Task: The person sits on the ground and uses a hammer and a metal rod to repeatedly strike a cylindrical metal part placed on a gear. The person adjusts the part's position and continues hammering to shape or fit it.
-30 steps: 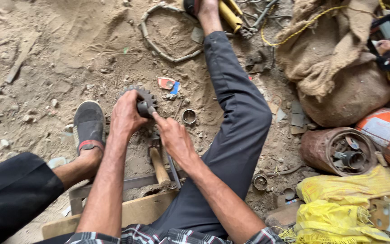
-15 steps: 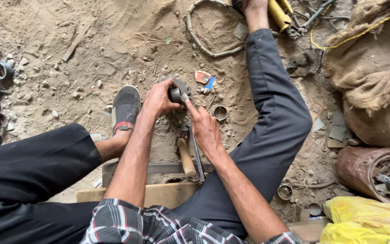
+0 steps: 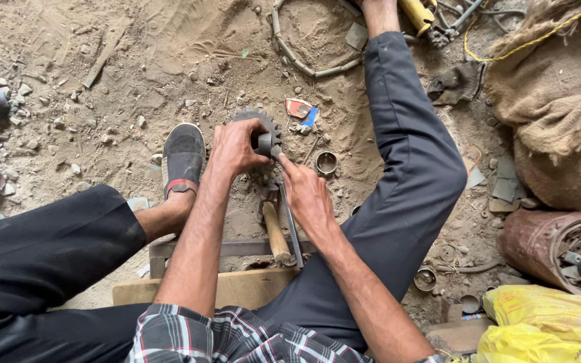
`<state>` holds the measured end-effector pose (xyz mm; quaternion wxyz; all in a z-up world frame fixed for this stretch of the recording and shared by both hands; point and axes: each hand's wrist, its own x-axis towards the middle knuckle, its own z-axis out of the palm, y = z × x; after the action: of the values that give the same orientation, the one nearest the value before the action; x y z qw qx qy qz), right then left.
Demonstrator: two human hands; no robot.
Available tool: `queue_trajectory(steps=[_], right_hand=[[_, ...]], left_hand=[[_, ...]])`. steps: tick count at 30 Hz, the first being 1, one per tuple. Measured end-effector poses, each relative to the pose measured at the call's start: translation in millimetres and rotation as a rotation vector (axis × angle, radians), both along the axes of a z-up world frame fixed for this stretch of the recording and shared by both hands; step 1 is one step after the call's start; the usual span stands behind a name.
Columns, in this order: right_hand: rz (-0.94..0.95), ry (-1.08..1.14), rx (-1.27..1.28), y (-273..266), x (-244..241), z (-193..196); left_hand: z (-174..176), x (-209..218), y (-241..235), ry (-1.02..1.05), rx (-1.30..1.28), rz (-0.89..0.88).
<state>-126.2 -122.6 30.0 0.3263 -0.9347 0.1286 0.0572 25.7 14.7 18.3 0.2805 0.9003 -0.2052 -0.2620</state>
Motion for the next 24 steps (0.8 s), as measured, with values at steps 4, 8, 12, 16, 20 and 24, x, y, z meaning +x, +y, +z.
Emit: queue_trajectory(steps=[4, 8, 12, 16, 20, 24], right_hand=[[0.022, -0.009, -0.117, 3, 0, -8], [0.022, -0.003, -0.122, 10, 2, -13], [0.034, -0.089, -0.148, 6, -4, -15], [0.042, -0.482, -0.265, 6, -11, -19], [0.010, -0.168, -0.163, 7, -6, -27], [0.005, -0.090, -0.117, 7, -1, -29]], left_hand=[[5, 4, -8, 0.025, 0.079, -0.023], [4, 8, -2, 0.023, 0.036, -0.016], [2, 2, -4, -0.105, 0.008, -0.066], [-6, -16, -11, -0.550, 0.040, -0.117], [-16, -25, -13, -0.561, 0.038, -0.100], [-21, -16, -9, -0.446, -0.058, -0.114]])
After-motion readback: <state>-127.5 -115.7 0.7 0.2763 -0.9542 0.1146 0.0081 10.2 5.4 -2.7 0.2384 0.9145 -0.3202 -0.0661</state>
